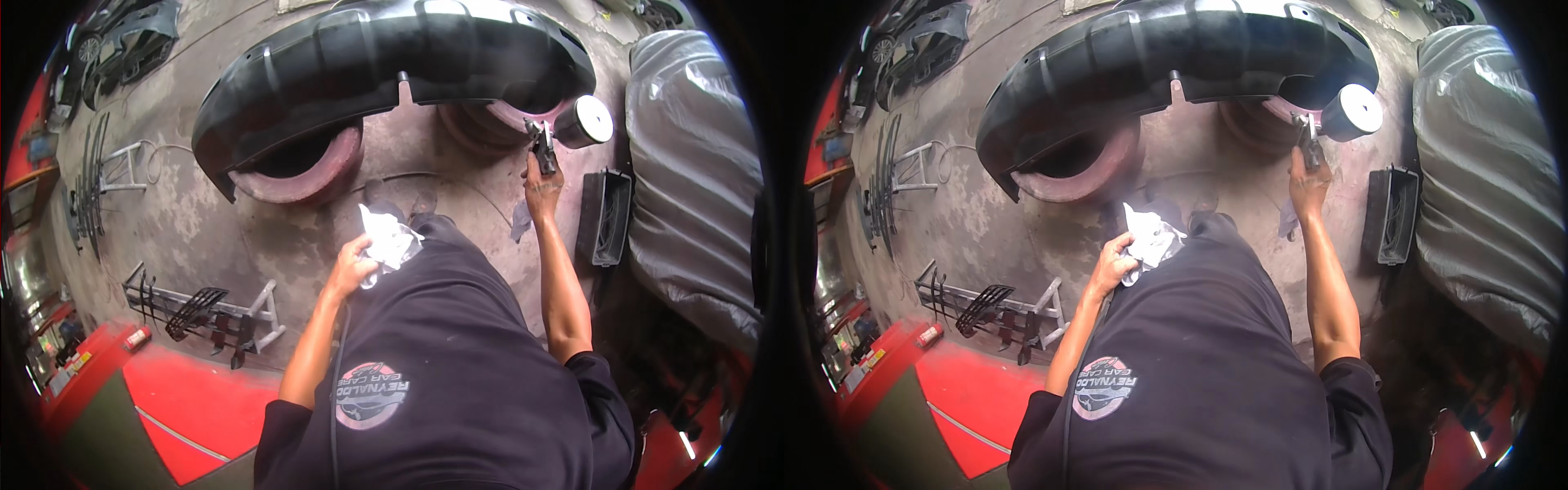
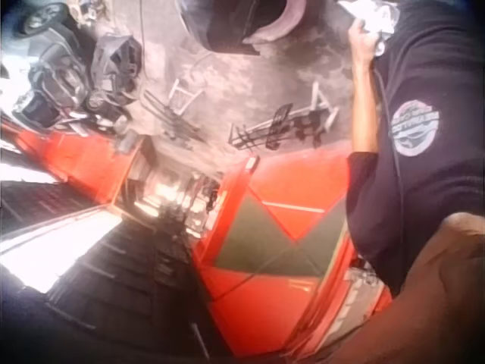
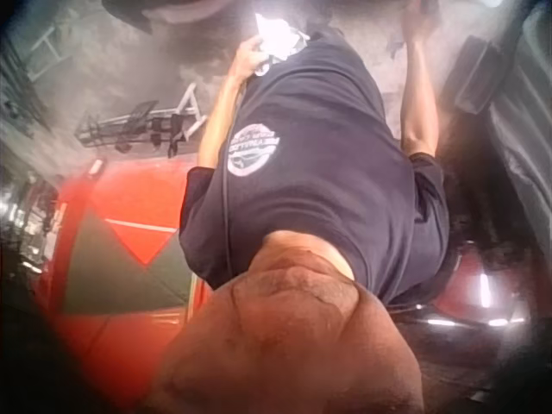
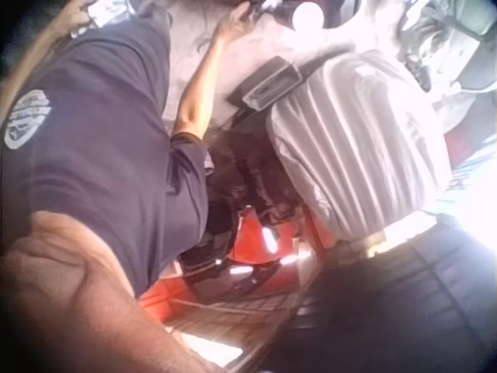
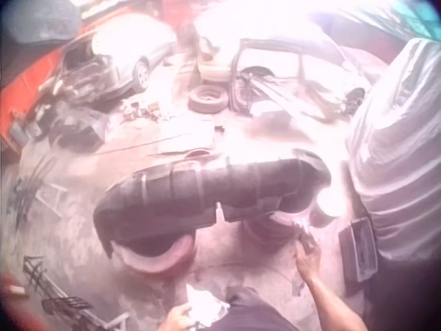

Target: The person pours paint into a spray gun cup, wipes the rim, and attaches the lid. They then spray paint a car bumper resting on tires, moving around it to cover the surface.

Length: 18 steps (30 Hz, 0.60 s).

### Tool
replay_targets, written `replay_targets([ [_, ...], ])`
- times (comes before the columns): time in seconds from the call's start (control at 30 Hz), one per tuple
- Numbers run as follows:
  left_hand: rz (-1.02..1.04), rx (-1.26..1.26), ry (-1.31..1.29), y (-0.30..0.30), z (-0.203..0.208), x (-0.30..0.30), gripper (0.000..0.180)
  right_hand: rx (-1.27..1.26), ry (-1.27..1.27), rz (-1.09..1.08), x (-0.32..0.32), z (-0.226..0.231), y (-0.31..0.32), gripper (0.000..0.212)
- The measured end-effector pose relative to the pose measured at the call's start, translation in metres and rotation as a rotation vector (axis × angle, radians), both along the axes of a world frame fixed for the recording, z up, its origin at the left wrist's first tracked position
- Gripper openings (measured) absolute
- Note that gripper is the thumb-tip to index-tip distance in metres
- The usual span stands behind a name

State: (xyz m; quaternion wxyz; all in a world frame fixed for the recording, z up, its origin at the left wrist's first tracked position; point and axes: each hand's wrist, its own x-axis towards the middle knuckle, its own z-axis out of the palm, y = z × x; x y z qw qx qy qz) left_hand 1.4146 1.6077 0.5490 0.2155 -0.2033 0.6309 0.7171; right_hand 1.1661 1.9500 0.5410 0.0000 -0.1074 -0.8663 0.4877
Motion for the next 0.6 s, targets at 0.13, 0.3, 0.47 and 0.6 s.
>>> replay_targets([
  [0.13,-0.047,-0.019,-0.056,-0.003,0.015,0.018,0.061,0.147,0.096,-0.016,0.007,-0.044,-0.005,0.03],
  [0.3,-0.222,-0.146,-0.089,-0.029,0.013,0.033,0.065,0.153,0.134,0.197,0.048,-0.054,-0.094,0.025],
  [0.47,-0.151,-0.132,0.032,-0.069,0.001,0.061,0.069,-0.031,0.147,0.407,0.1,-0.052,-0.181,0.021],
  [0.6,-0.182,-0.073,-0.007,-0.106,0.025,0.068,0.069,-0.122,0.147,0.492,0.127,-0.019,-0.224,0.024],
])
